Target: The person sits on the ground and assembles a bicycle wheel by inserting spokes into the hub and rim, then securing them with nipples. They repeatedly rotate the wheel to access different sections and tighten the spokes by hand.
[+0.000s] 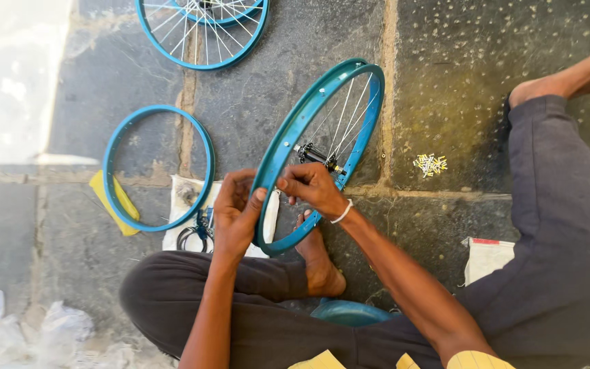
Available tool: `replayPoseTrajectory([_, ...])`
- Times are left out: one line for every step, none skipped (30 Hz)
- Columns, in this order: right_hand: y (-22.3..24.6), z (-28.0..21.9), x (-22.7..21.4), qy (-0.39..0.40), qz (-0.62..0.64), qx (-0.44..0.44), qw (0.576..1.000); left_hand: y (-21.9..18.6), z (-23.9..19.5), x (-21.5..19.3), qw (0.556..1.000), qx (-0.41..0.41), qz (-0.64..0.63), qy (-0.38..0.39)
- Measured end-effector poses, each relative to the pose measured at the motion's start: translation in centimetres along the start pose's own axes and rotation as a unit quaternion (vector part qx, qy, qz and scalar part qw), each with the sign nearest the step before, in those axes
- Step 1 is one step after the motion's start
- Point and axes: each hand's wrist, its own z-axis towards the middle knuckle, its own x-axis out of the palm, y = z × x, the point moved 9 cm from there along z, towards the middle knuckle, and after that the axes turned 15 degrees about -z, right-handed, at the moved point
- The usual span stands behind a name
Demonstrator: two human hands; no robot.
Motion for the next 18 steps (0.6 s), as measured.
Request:
replayPoseTrajectory([-0.1,0.2,0.0,-0.013,-0.015,-0.009,1.000,0.8,0.0,-0.8,0.999,-0.022,0.007,-0.027])
replayPoseTrajectory([0.0,0.4,0.1,-0.026,-0.029,-0.019,0.999,1.6,-0.1,-1.7,0.997,-0.044,0.014,-0.054])
replayPoseTrajectory([-0.1,0.1,0.6,-0.038,-0.040,-0.022,0.998,2.3,-0.9,-2.8,0.994,-0.072,0.022,-0.084])
replayPoseTrajectory([-0.2,-0.2,0.7,-0.052,-0.031,-0.022,0.998,2.6,-1.3,-3.4,0.993,-0.074,0.013,-0.089])
replayPoseTrajectory([-0.1,-0.2,0.6,-0.064,-0.024,-0.022,0.997,2.9,-1.4,-3.8,0.993,-0.075,0.003,-0.094])
replayPoseTrajectory([-0.1,-0.2,0.5,-0.077,-0.017,-0.022,0.997,3.0,-1.4,-4.1,0.992,-0.076,-0.007,-0.100])
replayPoseTrajectory([0.2,-0.2,0.4,-0.081,-0.026,-0.031,0.996,3.3,-1.2,-4.1,0.991,-0.085,-0.017,-0.100])
replayPoseTrajectory([0.4,-0.1,0.4,-0.086,-0.036,-0.040,0.995,3.5,-1.0,-4.1,0.990,-0.093,-0.027,-0.100])
replayPoseTrajectory([0.6,-0.1,0.5,-0.087,-0.045,-0.047,0.994,3.6,-1.2,-4.3,0.989,-0.102,-0.036,-0.104])
replayPoseTrajectory([0.6,-0.2,0.7,-0.087,-0.039,-0.050,0.994,3.6,-1.3,-4.3,0.988,-0.106,-0.046,-0.102])
replayPoseTrajectory([0.8,0.0,0.6,-0.090,-0.036,-0.055,0.994,3.7,-1.0,-4.2,0.988,-0.108,-0.056,-0.096])
replayPoseTrajectory([0.9,0.2,0.4,-0.092,-0.033,-0.059,0.993,3.7,-0.7,-4.1,0.987,-0.111,-0.067,-0.091])
replayPoseTrajectory([0.9,0.2,0.4,-0.092,-0.034,-0.054,0.994,3.8,-0.6,-4.0,0.986,-0.117,-0.085,-0.083])
replayPoseTrajectory([0.8,0.3,0.4,-0.092,-0.035,-0.049,0.994,3.9,-0.4,-3.9,0.984,-0.123,-0.104,-0.075])
replayPoseTrajectory([0.8,0.3,0.3,-0.090,-0.037,-0.044,0.994,3.9,-0.3,-3.7,0.982,-0.129,-0.123,-0.068])
replayPoseTrajectory([0.9,0.3,0.2,-0.094,-0.043,-0.049,0.993,4.0,-0.2,-3.5,0.979,-0.140,-0.133,-0.062])
replayPoseTrajectory([0.9,0.3,0.1,-0.096,-0.049,-0.052,0.993,4.0,-0.2,-3.4,0.976,-0.153,-0.143,-0.058])
replayPoseTrajectory([0.9,0.3,0.1,-0.098,-0.054,-0.055,0.992,4.0,-0.2,-3.2,0.973,-0.166,-0.154,-0.054])
